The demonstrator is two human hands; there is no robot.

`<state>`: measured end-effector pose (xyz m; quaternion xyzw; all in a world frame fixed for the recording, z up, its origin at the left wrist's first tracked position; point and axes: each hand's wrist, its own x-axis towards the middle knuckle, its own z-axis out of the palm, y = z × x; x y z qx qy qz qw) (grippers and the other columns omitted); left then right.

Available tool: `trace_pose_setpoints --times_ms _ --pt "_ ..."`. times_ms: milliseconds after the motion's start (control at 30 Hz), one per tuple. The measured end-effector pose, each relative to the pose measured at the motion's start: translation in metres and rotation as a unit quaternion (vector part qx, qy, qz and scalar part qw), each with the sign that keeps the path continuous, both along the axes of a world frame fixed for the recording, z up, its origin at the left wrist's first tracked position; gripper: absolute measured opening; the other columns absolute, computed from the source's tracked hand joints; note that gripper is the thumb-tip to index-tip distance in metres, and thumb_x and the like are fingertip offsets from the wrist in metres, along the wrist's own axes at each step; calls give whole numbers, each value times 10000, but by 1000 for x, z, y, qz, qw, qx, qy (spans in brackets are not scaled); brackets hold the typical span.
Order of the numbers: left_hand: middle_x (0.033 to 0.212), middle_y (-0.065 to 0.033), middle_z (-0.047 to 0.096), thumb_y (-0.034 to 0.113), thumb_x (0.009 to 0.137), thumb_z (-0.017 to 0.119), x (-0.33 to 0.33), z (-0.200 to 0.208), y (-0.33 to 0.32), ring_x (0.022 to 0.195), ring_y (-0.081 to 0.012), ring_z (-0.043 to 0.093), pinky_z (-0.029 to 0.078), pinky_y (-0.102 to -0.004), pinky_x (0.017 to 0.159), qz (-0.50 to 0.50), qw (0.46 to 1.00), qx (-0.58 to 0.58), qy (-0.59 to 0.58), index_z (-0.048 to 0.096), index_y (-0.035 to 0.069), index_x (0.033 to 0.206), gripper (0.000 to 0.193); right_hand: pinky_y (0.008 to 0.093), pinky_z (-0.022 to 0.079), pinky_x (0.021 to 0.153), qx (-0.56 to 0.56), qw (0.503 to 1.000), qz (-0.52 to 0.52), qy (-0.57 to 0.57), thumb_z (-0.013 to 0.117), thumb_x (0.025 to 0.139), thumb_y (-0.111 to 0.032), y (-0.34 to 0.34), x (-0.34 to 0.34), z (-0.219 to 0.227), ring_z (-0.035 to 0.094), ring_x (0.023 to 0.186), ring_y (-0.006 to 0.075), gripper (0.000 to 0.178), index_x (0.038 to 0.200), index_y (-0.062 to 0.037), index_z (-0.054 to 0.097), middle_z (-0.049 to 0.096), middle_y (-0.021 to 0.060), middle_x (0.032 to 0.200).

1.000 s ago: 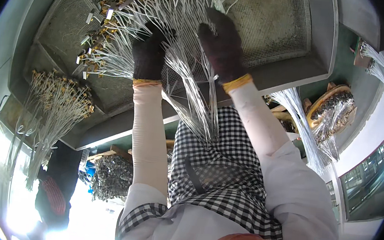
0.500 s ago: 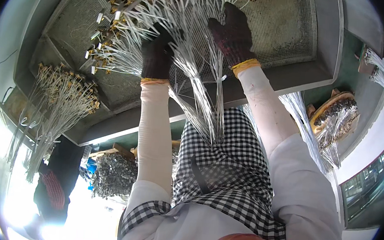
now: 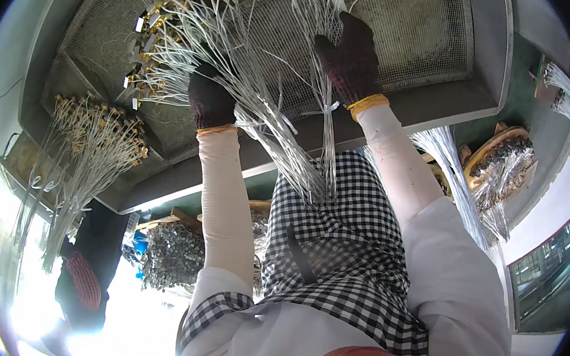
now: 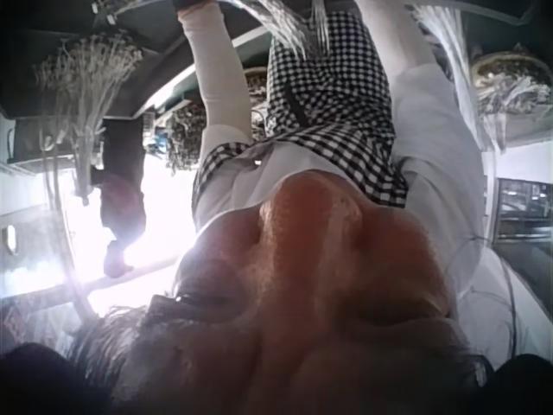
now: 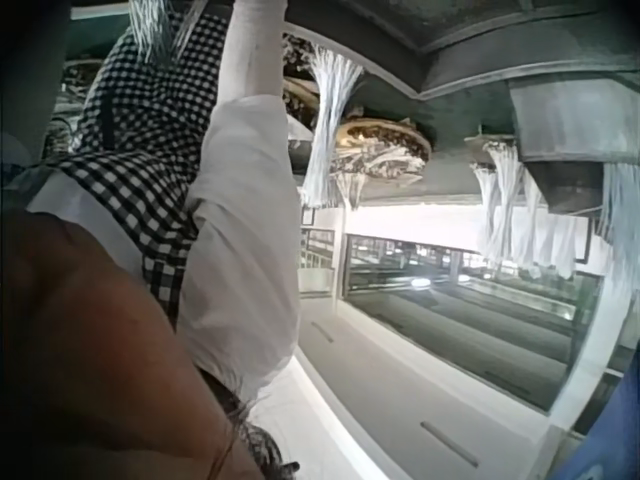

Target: Gather and organize bundles of white wires into a fixture or machine during an electronics manufacturing process.

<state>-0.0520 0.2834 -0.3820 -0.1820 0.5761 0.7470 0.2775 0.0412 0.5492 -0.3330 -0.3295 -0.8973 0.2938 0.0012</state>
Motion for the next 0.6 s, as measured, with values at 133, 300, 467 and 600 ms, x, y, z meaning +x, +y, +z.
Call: trace_pose_setpoints --times_ms 133,300,467,600 --pt "1002 -101 701 210 957 562 -2 16 12 879 -246 677 543 -372 747 113 980 116 -120 651 2 1121 278 489 452 1000 3 1000 -7 -14 713 810 -359 -7 -2 1 542 1165 401 652 1281 42 507 572 238 1227" --pt "881 -97 721 215 890 624 -6 -1 -10 789 -276 687 531 -386 670 -193 921 -247 234 666 30 1111 292 489 439 1018 -6 1000 8 -1 719 821 -357 -24 7 4 532 1181 406 658 1293 42 494 557 242 1259" --pt "923 -90 700 173 994 492 -1 8 5 803 -228 671 538 -382 689 -103 972 -157 144 653 3 1090 253 505 432 1022 -43 998 20 31 726 816 -357 -31 29 7 501 1226 422 713 1338 50 462 526 273 1299" --pt "990 -123 694 196 982 490 -5 -6 -3 848 -246 674 547 -394 720 18 1000 11 -11 645 8 1093 268 496 446 1009 -55 993 -47 91 687 844 -364 -43 44 12 511 1203 443 673 1332 48 471 536 276 1292"
